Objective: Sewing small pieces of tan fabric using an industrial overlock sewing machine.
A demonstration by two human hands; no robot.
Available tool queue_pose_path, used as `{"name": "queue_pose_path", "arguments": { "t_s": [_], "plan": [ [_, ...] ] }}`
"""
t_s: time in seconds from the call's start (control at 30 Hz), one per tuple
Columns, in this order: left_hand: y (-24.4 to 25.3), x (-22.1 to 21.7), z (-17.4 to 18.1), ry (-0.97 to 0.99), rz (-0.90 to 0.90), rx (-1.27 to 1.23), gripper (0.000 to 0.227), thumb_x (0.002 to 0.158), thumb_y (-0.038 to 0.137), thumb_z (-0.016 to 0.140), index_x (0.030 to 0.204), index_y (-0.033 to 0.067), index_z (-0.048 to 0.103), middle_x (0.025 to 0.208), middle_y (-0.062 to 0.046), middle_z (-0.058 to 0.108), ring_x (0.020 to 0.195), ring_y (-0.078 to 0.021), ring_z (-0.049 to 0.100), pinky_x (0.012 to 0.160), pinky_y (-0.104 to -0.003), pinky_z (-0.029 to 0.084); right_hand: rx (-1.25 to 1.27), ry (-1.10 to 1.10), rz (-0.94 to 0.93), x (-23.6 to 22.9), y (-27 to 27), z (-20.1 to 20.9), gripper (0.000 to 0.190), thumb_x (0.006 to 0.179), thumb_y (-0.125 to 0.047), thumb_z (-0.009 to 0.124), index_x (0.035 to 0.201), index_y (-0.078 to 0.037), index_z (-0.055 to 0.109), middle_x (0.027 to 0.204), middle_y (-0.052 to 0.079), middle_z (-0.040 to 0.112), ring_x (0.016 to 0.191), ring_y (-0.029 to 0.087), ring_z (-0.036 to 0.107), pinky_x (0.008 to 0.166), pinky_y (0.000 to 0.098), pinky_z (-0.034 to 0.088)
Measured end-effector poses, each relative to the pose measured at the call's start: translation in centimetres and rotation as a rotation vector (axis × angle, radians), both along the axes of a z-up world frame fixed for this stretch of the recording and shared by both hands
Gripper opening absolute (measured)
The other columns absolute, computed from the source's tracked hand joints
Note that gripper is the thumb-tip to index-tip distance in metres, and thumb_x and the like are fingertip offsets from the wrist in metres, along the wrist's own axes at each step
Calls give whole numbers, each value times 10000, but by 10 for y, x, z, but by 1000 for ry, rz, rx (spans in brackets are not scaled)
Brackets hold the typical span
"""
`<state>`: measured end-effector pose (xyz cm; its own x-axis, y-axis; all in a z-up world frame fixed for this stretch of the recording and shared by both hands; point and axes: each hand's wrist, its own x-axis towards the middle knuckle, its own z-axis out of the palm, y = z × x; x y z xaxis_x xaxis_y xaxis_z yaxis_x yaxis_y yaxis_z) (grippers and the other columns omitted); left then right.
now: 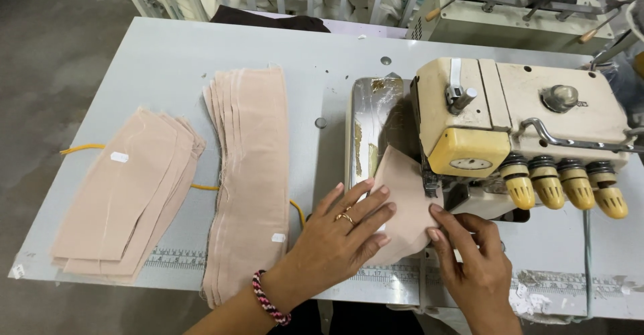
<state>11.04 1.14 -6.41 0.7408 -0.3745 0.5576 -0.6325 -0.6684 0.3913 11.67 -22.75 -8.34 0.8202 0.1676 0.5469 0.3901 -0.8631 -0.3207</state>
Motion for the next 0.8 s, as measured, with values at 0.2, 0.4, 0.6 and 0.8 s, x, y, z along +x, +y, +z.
{"name": "queue_pose_path", "arguments": {
  "t_s": [0.2,0.4,0.6,0.8],
  "plan": [
    [-9,-9,-8,-15,41,-9,413,1032,269,576,1394,72,587,1525,-91,505,1472,-266,372,1193,-521,241,79,48,56,3,-5,2,335,858,-71,797,1191,-99,776,1045,121,644,720,166,603,566,279,517],
    [-7,-8,-8,-5,45,14,416,1037,284,560,1399,81,586,1542,-78,490,1481,-249,351,1209,-521,179,63,46,56,3,-6,1,360,843,-79,807,1201,-99,771,1044,124,650,720,164,604,563,280,511],
    [-12,-28,-30,-11,103,-403,499,963,115,651,1410,40,442,1492,-152,393,1365,-284,462,1149,-429,438,116,76,97,-3,1,9,402,869,-42,781,1268,-56,732,1039,122,602,716,152,575,613,262,529],
    [-16,-49,-44,618,209,-777,529,968,344,610,1318,-12,435,1255,-156,541,1156,-248,588,1006,-388,497,245,206,130,-10,5,1,502,907,-60,711,1396,6,616,1173,187,584,908,230,626,825,345,555]
  ]
}}
